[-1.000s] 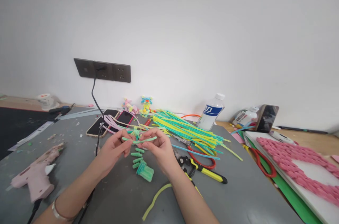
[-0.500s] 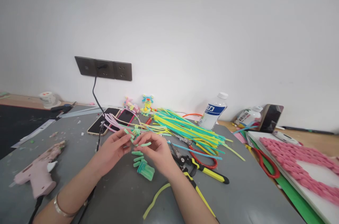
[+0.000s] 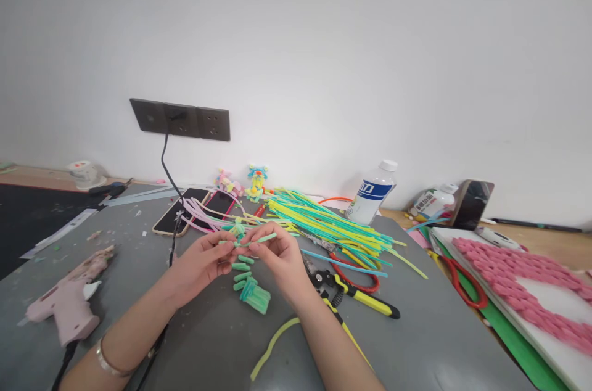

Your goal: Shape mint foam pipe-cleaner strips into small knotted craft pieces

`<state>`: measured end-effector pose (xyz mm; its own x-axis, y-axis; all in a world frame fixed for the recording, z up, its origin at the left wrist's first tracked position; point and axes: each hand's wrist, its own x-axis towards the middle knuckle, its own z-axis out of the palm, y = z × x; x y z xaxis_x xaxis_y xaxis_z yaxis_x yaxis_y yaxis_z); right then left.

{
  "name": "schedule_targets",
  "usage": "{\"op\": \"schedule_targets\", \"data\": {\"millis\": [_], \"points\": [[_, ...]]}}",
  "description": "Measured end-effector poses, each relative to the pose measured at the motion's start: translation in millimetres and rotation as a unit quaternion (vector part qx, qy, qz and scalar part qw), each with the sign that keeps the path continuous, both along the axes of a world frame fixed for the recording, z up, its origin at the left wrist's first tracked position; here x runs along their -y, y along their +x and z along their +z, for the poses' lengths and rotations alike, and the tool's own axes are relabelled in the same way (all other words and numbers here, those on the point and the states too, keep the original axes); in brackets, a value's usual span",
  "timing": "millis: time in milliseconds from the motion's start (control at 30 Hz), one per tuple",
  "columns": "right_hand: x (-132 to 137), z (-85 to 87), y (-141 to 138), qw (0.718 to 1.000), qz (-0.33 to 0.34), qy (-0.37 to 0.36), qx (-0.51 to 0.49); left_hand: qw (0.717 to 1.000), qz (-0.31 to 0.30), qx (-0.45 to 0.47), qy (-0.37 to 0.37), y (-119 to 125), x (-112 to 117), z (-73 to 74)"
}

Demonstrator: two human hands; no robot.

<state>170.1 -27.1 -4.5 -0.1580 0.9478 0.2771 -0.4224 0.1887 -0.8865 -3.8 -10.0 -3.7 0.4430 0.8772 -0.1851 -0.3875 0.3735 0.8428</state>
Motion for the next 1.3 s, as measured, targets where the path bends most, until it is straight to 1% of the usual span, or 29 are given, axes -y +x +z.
{"op": "schedule_targets", "data": {"millis": [67, 167, 267, 333, 400, 500, 567, 600, 667, 767, 833, 900, 1000, 1133, 1233, 1300], "points": [[0, 0.3, 0, 1.000, 0.010, -0.001, -0.010, 1.000, 0.002, -0.019, 0.016, 1, 0, 0.7], [-1, -1.0, 2, 1.000, 0.011, 0.004, -0.008, 0.996, 0.002, -0.071, 0.058, 1, 1, 0.7], [-3, -3.1, 4, 1.000, -0.009, 0.008, 0.026, 0.987, -0.028, -0.122, 0.104, 1, 2, -0.4], [-4, -3.8, 6, 0.999, -0.003, -0.001, 0.053, 0.979, -0.056, -0.143, 0.134, 0, 4, -0.1], [-4, -3.4, 7, 0.997, 0.029, -0.016, 0.070, 0.972, -0.083, -0.157, 0.153, 0, 6, 1.7], [-2, -2.2, 7, 0.990, 0.106, -0.037, 0.085, 0.965, -0.122, -0.166, 0.163, 0, 9, 4.8], [-1, -2.1, 7, 0.986, 0.134, -0.041, 0.095, 0.964, -0.127, -0.168, 0.162, 1, 10, 5.0], [0, -2.3, 7, 0.986, 0.127, -0.039, 0.099, 0.966, -0.121, -0.165, 0.155, 1, 9, 4.3], [-1, -2.6, 7, 0.992, 0.074, -0.031, 0.101, 0.978, -0.089, -0.142, 0.123, 2, 8, 2.3], [-2, -1.8, 7, 0.997, -0.013, -0.001, 0.078, 0.998, -0.016, -0.052, 0.041, 2, 3, 0.2], [-1, -0.2, 6, 0.995, -0.043, 0.031, 0.083, 1.000, 0.019, -0.004, -0.002, 1, 0, 0.5], [-1, 1.7, 4, 0.990, -0.060, 0.064, 0.110, 0.999, 0.028, 0.017, -0.021, 1, -1, 1.4], [0, 3.5, 1, 0.983, -0.067, 0.094, 0.140, 1.000, 0.017, 0.007, -0.018, 1, 0, 1.8], [-1, 3.1, 1, 0.980, -0.081, 0.113, 0.139, 0.999, 0.006, -0.029, 0.014, 1, 1, 1.0], [-2, 1.5, 2, 0.979, -0.087, 0.124, 0.138, 0.998, -0.003, -0.053, 0.035, 1, 2, 0.8], [-2, 0.5, 2, 0.980, -0.082, 0.117, 0.139, 0.996, -0.005, -0.068, 0.051, 2, 2, 1.1]]}}
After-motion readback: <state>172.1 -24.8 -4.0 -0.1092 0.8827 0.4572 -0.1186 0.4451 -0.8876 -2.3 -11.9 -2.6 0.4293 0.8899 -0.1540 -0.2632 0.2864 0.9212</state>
